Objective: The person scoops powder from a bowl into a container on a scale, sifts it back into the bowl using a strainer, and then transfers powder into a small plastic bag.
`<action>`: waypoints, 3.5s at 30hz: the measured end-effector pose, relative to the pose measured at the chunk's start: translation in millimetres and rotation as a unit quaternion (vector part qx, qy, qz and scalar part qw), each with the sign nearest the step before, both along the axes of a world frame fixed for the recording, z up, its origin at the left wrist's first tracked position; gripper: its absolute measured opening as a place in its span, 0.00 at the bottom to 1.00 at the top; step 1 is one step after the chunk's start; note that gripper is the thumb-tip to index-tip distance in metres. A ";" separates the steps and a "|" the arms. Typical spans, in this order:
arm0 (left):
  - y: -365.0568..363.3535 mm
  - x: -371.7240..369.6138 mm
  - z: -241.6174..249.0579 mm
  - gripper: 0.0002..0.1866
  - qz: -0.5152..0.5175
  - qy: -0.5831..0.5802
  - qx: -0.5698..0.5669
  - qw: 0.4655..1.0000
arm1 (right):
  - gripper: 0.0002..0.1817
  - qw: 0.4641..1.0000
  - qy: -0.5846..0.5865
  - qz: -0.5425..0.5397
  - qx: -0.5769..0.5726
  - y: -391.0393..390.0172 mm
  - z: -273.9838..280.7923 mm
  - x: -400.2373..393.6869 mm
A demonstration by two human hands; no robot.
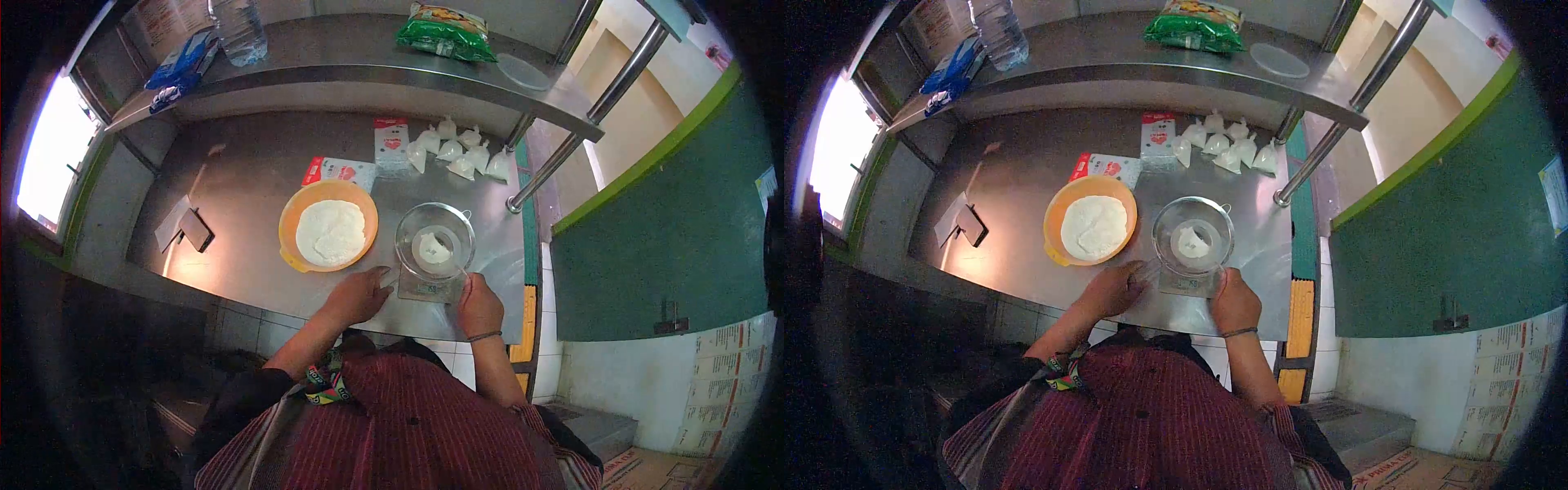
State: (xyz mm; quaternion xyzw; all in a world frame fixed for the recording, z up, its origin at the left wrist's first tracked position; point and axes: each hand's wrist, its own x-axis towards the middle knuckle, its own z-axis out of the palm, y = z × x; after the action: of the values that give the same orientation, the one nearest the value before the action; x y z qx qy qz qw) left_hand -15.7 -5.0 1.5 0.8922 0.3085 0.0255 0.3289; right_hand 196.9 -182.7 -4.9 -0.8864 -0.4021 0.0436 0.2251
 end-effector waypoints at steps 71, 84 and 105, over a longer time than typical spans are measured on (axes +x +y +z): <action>4.4 11.0 -1.0 0.27 -0.017 -0.002 0.049 0.999 | 0.13 0.994 -0.014 0.054 0.092 -7.1 -6.5 -8.1; 0.9 10.3 1.3 0.28 -0.002 0.020 0.022 1.000 | 0.14 1.000 0.005 0.019 0.015 -5.8 -2.8 -1.9; -7.5 10.4 6.1 0.27 0.010 0.009 0.037 0.999 | 0.13 0.999 0.020 0.000 0.047 -5.8 -5.0 7.5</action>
State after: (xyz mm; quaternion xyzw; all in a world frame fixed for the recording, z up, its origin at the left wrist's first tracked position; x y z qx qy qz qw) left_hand -5.4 -12.5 7.6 0.9010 0.3186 0.0324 0.2926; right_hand 204.4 -188.4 -9.9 -0.8739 -0.3989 0.0418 0.2745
